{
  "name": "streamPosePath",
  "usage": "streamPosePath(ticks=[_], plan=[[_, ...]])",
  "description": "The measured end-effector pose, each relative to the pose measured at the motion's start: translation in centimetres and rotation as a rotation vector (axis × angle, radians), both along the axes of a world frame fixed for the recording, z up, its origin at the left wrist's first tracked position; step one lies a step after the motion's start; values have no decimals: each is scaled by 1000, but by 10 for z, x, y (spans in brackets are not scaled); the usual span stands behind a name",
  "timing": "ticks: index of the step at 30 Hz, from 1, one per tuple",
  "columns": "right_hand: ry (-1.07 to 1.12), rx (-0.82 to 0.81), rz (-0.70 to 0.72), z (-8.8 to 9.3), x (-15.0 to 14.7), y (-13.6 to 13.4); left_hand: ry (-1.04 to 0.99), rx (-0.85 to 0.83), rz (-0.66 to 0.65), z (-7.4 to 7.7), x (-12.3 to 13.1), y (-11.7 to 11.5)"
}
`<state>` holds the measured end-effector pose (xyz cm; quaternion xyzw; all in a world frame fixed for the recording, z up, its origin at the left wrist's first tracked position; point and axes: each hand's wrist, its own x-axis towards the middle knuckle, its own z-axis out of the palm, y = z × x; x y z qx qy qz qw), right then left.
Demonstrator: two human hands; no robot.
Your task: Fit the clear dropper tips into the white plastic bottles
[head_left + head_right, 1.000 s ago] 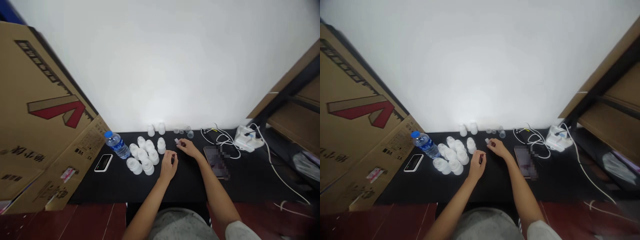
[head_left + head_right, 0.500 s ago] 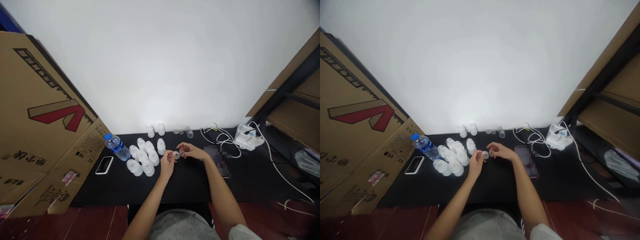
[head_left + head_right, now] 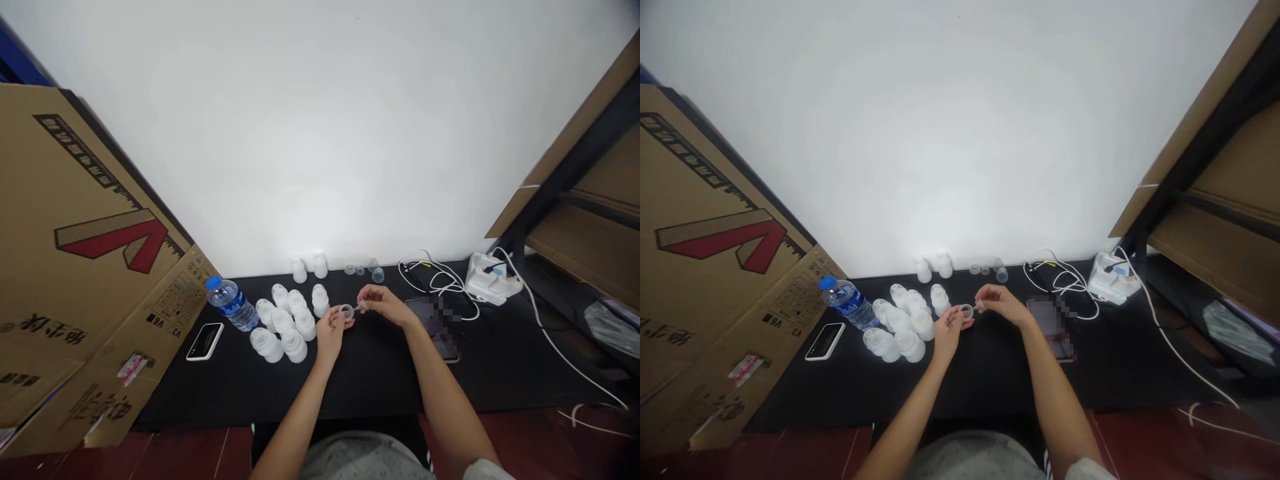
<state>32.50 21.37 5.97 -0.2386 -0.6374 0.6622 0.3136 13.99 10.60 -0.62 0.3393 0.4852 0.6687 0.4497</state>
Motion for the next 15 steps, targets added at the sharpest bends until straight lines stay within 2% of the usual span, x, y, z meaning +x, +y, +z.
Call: streamPosePath(ticks=[3, 7, 13, 15], plan=[[-133, 142, 19, -7, -7, 2, -5, 19, 10, -1, 0, 0], [-258, 361, -149, -17, -16, 3, 40, 42, 4, -1, 1, 0], [-277, 358, -34, -21, -21, -1, 111, 46, 0, -1, 0, -1], [-294, 386, -66, -22, -22, -2, 124, 53, -8, -1, 0, -1]])
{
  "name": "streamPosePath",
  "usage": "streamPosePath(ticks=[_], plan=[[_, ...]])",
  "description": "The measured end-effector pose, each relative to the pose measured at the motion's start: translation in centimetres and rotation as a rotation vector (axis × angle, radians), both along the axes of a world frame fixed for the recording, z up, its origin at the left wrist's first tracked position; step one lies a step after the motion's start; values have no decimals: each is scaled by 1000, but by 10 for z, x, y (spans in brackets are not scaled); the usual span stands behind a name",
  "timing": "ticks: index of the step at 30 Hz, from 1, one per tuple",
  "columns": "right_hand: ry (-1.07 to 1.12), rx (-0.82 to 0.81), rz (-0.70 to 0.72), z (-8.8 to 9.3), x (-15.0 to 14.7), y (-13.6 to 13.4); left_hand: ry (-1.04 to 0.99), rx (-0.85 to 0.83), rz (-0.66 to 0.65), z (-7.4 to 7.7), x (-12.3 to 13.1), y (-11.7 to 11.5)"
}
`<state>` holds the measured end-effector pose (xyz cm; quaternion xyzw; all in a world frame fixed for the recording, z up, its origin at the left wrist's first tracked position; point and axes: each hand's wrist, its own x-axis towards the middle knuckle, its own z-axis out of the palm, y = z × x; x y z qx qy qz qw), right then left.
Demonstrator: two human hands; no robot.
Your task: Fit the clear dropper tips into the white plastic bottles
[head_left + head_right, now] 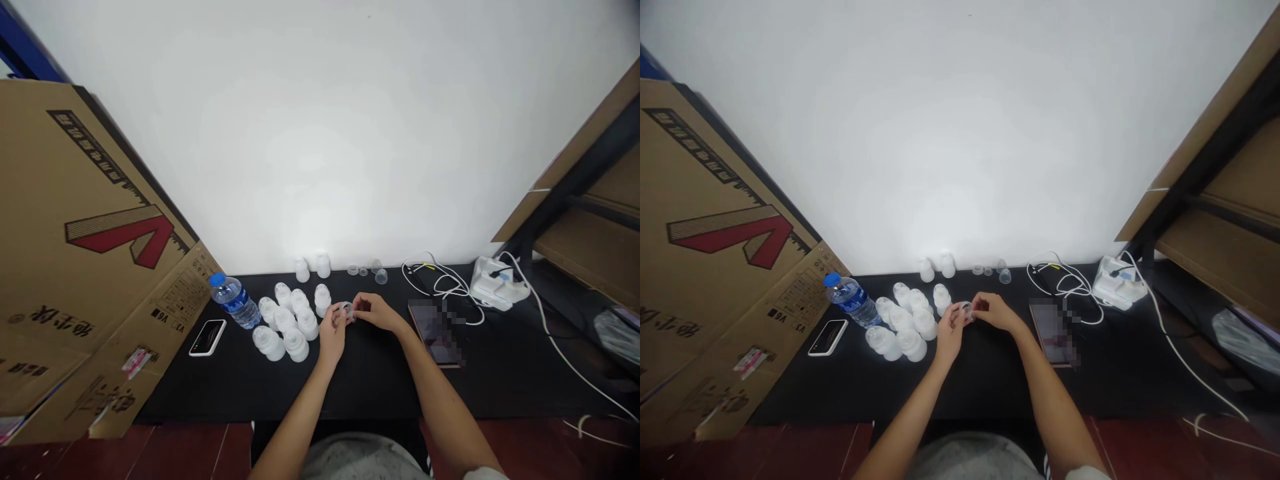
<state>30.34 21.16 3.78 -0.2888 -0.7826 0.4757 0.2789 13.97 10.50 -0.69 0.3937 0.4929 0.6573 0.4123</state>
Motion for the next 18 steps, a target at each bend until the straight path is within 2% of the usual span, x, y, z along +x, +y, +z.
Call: streamPosePath(ticks=[4, 6, 15, 18], plan=[[6, 135, -154, -3, -6, -2, 59, 16, -44, 3, 1, -1], [9, 177, -170, -5, -10, -3, 78, 10, -57, 5, 1, -2], [12, 47, 6, -5, -12, -8, 125, 14, -94, 4, -1, -3], [-26, 88, -22, -4, -12, -8, 142, 8, -109, 6, -1, -4]])
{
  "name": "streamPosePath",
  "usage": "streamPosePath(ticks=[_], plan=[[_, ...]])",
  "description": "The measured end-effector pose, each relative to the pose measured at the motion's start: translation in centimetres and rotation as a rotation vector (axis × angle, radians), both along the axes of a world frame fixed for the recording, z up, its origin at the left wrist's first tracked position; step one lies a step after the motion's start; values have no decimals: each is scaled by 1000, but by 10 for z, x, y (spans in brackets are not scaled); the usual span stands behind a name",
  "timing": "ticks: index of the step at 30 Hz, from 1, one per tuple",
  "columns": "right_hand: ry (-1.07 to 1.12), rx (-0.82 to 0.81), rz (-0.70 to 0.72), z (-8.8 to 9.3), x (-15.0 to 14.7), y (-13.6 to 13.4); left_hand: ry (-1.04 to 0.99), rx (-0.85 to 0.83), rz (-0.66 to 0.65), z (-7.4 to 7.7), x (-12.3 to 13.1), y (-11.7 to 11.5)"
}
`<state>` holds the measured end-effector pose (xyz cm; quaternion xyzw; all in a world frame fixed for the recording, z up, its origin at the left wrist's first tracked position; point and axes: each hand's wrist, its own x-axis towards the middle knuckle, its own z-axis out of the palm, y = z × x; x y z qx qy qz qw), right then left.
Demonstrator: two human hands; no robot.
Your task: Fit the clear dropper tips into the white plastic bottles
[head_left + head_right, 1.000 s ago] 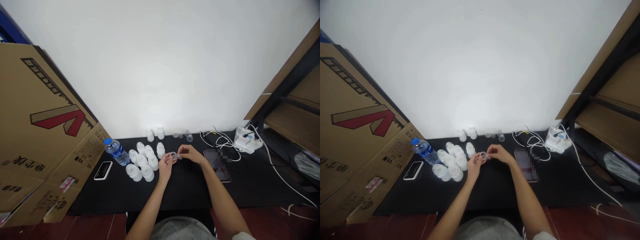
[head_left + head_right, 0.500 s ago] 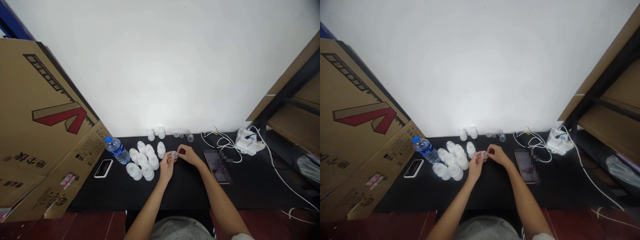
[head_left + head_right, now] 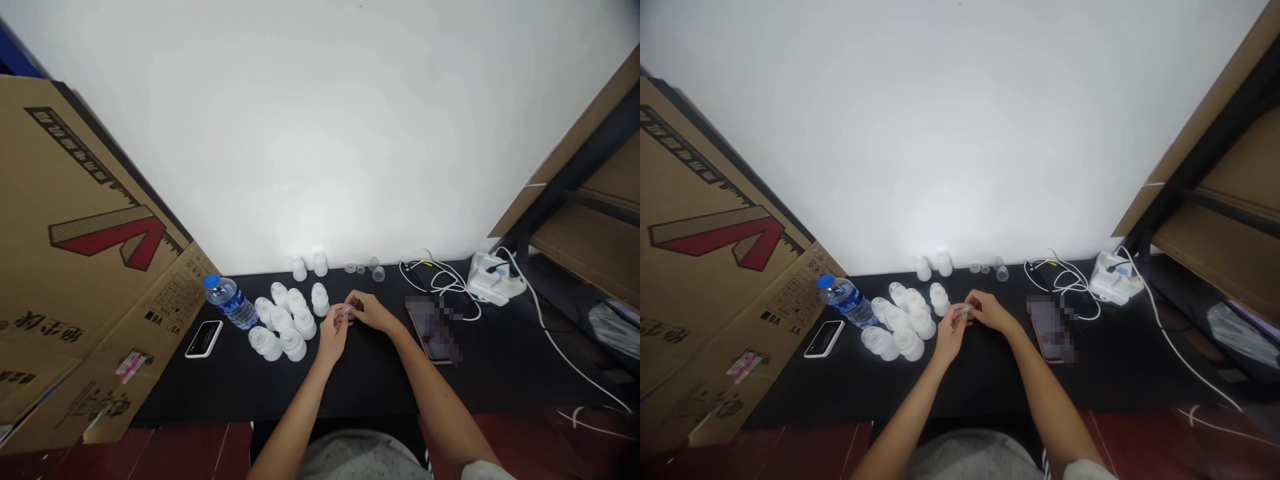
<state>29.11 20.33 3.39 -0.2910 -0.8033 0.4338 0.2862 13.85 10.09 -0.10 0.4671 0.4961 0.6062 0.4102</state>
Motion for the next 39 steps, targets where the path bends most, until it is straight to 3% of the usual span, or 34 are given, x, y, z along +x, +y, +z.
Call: streamPosePath(ticks=[7, 23, 33, 39], plan=[[-202, 195, -210, 3, -11, -10, 55, 16, -3, 3, -2, -1], [-294, 184, -352, -13, -25, -15, 122, 5, 2, 2, -3, 1], [-286, 190, -328, -11, -27, -14, 132, -6, 71, 1, -2, 1], [-107, 134, -141, -2, -20, -20, 82, -13, 154, -8, -5, 6]])
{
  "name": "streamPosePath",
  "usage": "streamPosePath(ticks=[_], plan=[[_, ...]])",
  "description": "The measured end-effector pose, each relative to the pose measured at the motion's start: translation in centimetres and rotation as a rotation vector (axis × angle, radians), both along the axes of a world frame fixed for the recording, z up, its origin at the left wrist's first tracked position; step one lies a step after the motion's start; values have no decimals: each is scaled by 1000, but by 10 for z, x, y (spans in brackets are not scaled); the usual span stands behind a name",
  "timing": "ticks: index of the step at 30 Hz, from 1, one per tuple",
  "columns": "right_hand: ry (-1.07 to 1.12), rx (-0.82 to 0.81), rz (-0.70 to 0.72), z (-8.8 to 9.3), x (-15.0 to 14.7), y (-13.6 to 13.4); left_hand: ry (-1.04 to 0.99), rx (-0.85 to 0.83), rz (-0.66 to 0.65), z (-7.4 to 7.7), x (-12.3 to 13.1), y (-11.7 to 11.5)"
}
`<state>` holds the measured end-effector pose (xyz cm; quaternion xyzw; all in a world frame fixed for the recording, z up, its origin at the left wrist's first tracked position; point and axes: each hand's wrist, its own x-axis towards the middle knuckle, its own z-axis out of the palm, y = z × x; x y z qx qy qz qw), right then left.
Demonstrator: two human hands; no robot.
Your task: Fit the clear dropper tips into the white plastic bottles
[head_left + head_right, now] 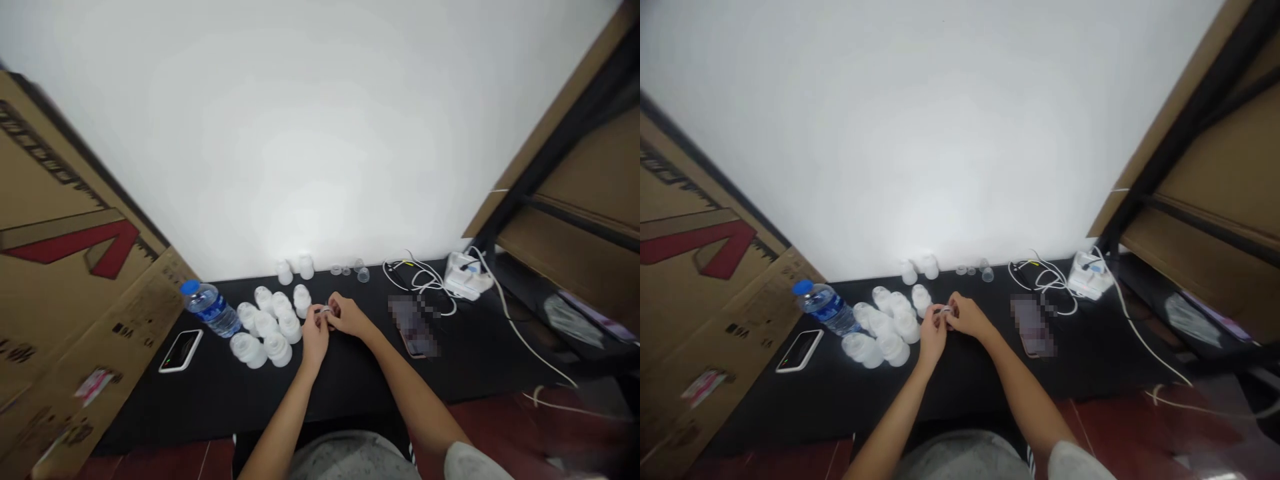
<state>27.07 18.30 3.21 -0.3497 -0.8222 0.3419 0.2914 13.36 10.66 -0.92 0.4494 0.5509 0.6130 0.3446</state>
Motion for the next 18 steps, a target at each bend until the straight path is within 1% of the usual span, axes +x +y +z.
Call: streamPosePath(ticks=[1, 2, 6, 9, 12, 16, 18], plan=[[20, -31, 32, 1, 1, -1, 0, -1, 22, -1, -1, 0], [22, -43, 34, 1, 1, -2, 15, -10, 16, -3, -2, 1], [-31, 9, -103, -3, -2, -1, 118, -49, -37, -6, -5, 1], [-37, 3, -143, -7, -2, 3, 178, -57, -61, -6, -5, -2], [-8, -22, -96, -9, 4, 9, 162, -49, -66, -3, -4, -4], [50, -74, 14, -9, 14, 14, 98, -39, -30, 0, -2, -5], [67, -81, 41, -9, 15, 14, 102, -42, -11, 1, -2, -5]])
